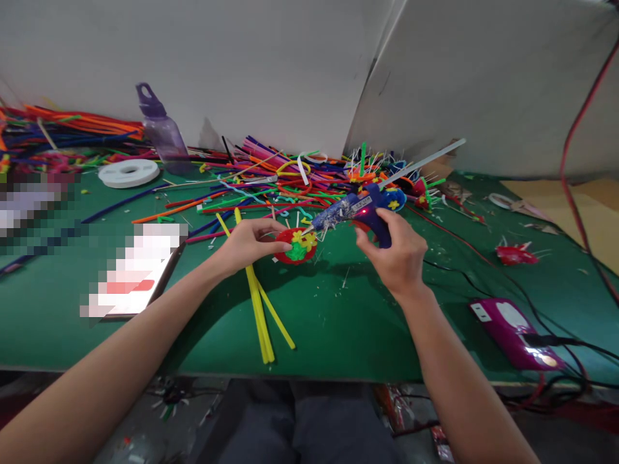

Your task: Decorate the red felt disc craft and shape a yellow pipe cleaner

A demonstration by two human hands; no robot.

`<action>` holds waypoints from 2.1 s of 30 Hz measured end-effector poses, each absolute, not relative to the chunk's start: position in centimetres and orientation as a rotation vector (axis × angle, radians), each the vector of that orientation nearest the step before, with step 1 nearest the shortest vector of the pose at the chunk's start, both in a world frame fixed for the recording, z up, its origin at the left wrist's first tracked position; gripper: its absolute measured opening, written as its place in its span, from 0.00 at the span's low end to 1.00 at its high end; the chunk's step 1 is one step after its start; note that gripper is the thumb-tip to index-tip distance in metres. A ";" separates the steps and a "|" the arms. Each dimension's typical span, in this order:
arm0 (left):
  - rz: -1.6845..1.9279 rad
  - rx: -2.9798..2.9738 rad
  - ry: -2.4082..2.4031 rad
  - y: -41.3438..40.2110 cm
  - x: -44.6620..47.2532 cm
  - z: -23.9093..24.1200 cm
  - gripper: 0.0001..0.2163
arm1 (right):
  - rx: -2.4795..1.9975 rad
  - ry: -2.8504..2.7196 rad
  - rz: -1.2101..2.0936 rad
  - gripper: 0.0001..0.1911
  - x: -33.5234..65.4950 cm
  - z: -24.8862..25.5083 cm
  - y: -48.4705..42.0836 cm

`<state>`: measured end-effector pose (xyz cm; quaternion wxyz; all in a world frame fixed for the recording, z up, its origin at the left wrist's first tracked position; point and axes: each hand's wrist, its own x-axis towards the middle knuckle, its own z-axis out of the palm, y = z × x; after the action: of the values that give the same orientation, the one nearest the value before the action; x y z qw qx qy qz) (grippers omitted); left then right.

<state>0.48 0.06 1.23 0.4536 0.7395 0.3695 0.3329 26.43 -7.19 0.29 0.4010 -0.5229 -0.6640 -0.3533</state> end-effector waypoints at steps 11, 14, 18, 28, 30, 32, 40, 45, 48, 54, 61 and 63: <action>0.831 1.829 0.905 0.1 0.4 1.1 0.13 | -1.324 -1.725 -0.891 0.18 26.6 0.2 -7.3; 0.840 1.826 0.900 0.1 0.3 1.1 0.12 | -1.338 -1.731 -0.905 0.17 26.6 0.3 -7.3; 0.832 1.813 0.893 0.0 0.4 1.2 0.12 | -1.324 -1.737 -0.927 0.16 26.5 0.5 -7.4; 0.839 1.830 0.914 0.0 0.4 1.4 0.12 | -1.285 -1.756 -0.899 0.17 26.6 0.5 -7.5; 0.839 1.820 0.910 0.0 0.4 1.3 0.11 | -1.267 -1.760 -0.891 0.17 26.5 0.5 -7.5; 0.835 1.811 0.898 0.0 0.4 1.3 0.11 | -1.267 -1.763 -0.880 0.17 26.5 0.5 -7.5; 0.829 1.863 0.901 -0.1 0.4 1.5 0.12 | -1.329 -1.761 -0.841 0.17 26.7 0.4 -7.7; 0.827 1.833 0.897 -0.1 0.4 1.5 0.13 | -1.348 -1.698 -0.909 0.16 26.6 0.8 -7.9; 0.833 1.816 0.911 -0.1 0.4 1.5 0.12 | -1.337 -1.575 -0.945 0.17 26.4 0.9 -7.9; 0.817 1.792 0.901 -0.3 0.4 1.7 0.11 | -1.315 -1.523 -0.901 0.16 25.9 1.2 -7.8; 0.860 1.736 0.893 0.1 0.2 1.4 0.14 | -1.288 -1.598 -0.925 0.16 26.1 1.0 -7.8; 0.878 1.705 0.884 0.2 0.2 1.3 0.14 | -1.316 -1.621 -0.946 0.17 26.3 0.8 -7.8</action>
<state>0.20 0.15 1.27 0.4926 0.7026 0.3643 0.3619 26.26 -7.81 0.81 0.4120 -0.5233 -0.6443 -0.3759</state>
